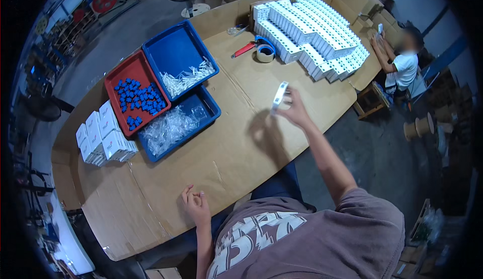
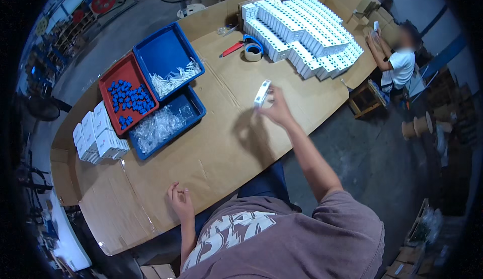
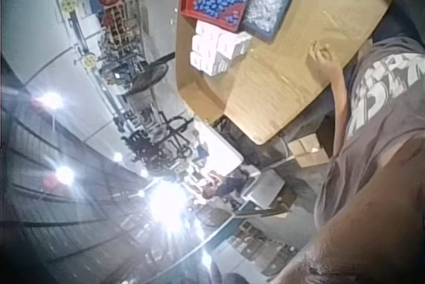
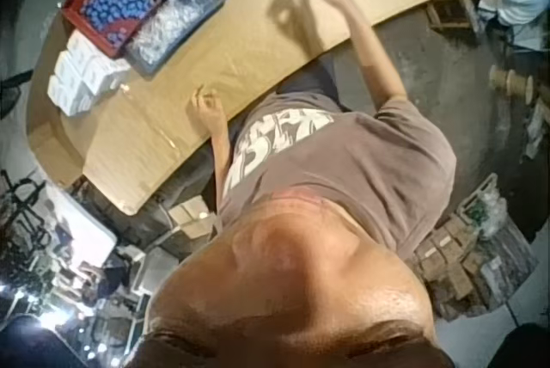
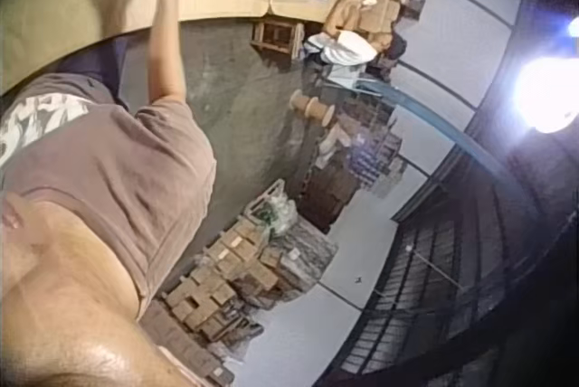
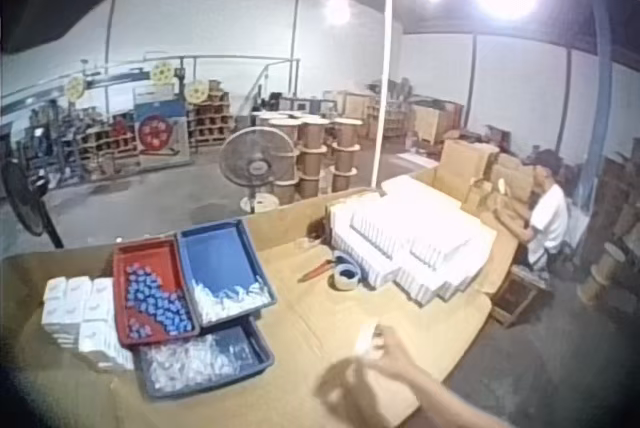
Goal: The person picks up a white box, opens it, and places a small plastic bag containing screws inside. They then take a blue component from a tray, insert it into the box, and close the lid.
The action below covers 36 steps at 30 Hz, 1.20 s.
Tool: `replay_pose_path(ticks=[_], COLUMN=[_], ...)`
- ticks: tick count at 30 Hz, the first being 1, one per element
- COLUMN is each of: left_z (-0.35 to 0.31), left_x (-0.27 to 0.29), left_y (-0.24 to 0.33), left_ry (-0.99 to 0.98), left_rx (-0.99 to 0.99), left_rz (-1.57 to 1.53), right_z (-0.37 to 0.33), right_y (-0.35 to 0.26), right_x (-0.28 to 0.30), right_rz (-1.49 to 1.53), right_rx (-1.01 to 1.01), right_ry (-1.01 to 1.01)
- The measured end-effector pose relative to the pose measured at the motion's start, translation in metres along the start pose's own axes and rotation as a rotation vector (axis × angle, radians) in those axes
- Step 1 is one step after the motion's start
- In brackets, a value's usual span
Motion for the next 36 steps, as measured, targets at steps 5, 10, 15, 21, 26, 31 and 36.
replay_pose_path(ticks=[5, 10, 15, 21, 26, 31, 36], left_z=[-0.007, -0.006, -0.002, 0.0, 0.003, 0.002, -0.003], left_x=[-0.019, -0.026, -0.029, -0.036, -0.04, -0.039, -0.023], left_y=[0.032, 0.041, 0.046, 0.048, 0.049, 0.049, 0.043], left_ry=[0.235, 0.266, 0.254, 0.241, 0.227, 0.235, 0.274], left_rx=[-0.47, -0.478, -0.448, -0.472, -0.467, -0.456, -0.405], left_rz=[0.617, 0.729, 0.74, 0.79, 0.806, 0.795, 0.754], right_z=[0.114, 0.191, 0.227, 0.249, 0.252, 0.256, 0.254], right_y=[0.044, 0.08, 0.105, 0.125, 0.136, 0.148, 0.154], right_x=[0.121, 0.161, 0.159, 0.154, 0.143, 0.14, 0.117], right_rz=[-0.054, -0.248, -0.321, -0.443, -0.355, -0.324, -0.304], right_rx=[-0.013, 0.028, -0.053, -0.002, 0.039, -0.001, 0.018], right_ry=[0.499, 0.741, 0.775, 0.854, 0.829, 0.786, 0.776])
Point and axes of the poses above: each hand's wrist, its own z-axis towards the middle knuckle, its own x-axis out of the back of the hand, y = z × x, the point moved 5 cm from there along z, towards the middle knuckle, and after that the axes turned 1 degree about x, right-handed, at the moved point
